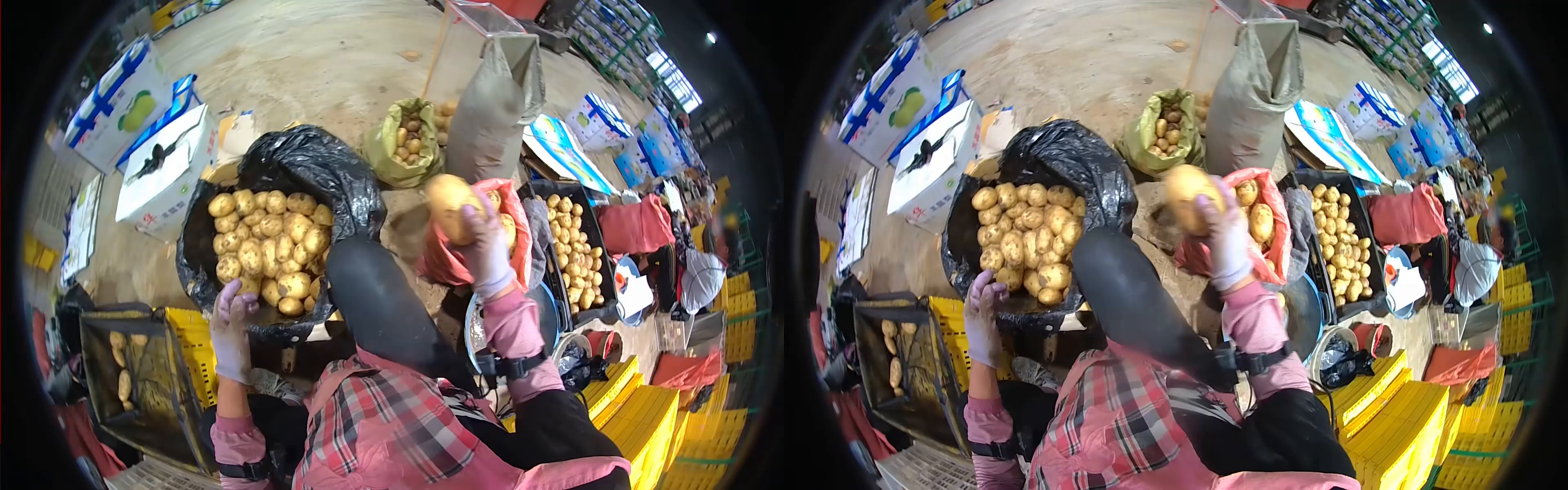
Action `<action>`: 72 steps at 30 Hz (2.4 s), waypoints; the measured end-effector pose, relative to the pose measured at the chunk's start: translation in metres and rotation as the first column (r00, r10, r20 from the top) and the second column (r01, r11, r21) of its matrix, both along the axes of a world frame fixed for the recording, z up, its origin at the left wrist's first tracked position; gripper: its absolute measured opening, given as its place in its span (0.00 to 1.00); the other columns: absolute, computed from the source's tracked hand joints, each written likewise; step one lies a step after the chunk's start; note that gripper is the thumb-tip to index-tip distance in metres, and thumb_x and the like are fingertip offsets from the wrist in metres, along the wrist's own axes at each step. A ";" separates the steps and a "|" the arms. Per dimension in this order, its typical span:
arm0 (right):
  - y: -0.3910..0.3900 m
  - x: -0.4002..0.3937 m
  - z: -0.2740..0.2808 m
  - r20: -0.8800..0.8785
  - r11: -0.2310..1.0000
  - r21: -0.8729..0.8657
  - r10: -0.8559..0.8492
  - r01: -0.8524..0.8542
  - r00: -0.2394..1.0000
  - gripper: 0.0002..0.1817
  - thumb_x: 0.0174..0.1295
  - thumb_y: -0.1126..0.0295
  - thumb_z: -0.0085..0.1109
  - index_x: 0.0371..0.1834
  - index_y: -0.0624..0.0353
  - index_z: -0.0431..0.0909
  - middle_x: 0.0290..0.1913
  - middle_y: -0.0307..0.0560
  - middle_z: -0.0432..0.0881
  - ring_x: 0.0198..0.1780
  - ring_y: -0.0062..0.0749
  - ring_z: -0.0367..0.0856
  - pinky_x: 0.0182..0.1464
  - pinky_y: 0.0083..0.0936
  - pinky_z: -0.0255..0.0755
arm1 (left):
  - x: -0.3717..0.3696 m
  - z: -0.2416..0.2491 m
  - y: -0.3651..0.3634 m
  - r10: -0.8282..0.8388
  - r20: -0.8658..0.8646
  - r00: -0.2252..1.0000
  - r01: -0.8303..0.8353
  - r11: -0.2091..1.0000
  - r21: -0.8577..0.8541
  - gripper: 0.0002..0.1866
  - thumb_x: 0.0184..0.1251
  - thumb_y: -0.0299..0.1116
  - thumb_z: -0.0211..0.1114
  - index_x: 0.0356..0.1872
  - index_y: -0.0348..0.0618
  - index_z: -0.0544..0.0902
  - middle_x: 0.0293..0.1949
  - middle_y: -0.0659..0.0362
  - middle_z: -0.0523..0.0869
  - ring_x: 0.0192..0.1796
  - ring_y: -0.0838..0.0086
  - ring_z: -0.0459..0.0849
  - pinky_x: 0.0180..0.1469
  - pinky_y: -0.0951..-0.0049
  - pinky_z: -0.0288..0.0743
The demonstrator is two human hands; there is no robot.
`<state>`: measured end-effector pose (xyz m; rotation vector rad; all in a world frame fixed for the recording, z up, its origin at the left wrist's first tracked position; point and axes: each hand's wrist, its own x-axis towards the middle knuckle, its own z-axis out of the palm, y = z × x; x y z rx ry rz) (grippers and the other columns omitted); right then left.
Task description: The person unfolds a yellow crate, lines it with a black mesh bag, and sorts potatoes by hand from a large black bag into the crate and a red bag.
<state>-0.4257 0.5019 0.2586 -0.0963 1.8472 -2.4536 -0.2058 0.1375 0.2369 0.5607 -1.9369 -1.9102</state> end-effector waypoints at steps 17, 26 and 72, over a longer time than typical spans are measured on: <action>0.095 -0.089 0.052 -0.824 0.582 0.210 -0.327 0.786 0.463 0.34 0.64 0.67 0.68 0.70 0.68 0.65 0.68 0.55 0.70 0.67 0.39 0.71 0.65 0.35 0.72 | -0.031 -0.004 0.029 0.060 0.106 0.993 -0.059 0.998 -0.011 0.23 0.77 0.40 0.60 0.63 0.33 0.73 0.47 0.57 0.82 0.46 0.77 0.81 0.52 0.76 0.77; 0.075 -0.331 0.237 -0.933 0.561 0.289 -0.018 0.776 0.360 0.23 0.67 0.60 0.62 0.63 0.58 0.77 0.59 0.58 0.80 0.61 0.52 0.77 0.65 0.36 0.69 | -0.038 0.024 0.088 0.122 0.014 0.992 -0.122 0.992 -0.017 0.22 0.78 0.41 0.59 0.62 0.34 0.74 0.49 0.57 0.83 0.47 0.76 0.82 0.54 0.75 0.76; -0.428 0.002 -0.156 0.652 0.444 -0.406 0.753 -0.799 0.087 0.32 0.67 0.41 0.54 0.66 0.52 0.72 0.56 0.49 0.82 0.50 0.46 0.83 0.46 0.39 0.80 | 0.035 0.055 -0.060 0.449 -0.023 0.893 -0.405 0.827 0.389 0.18 0.76 0.30 0.59 0.63 0.35 0.74 0.54 0.60 0.81 0.57 0.80 0.77 0.61 0.77 0.70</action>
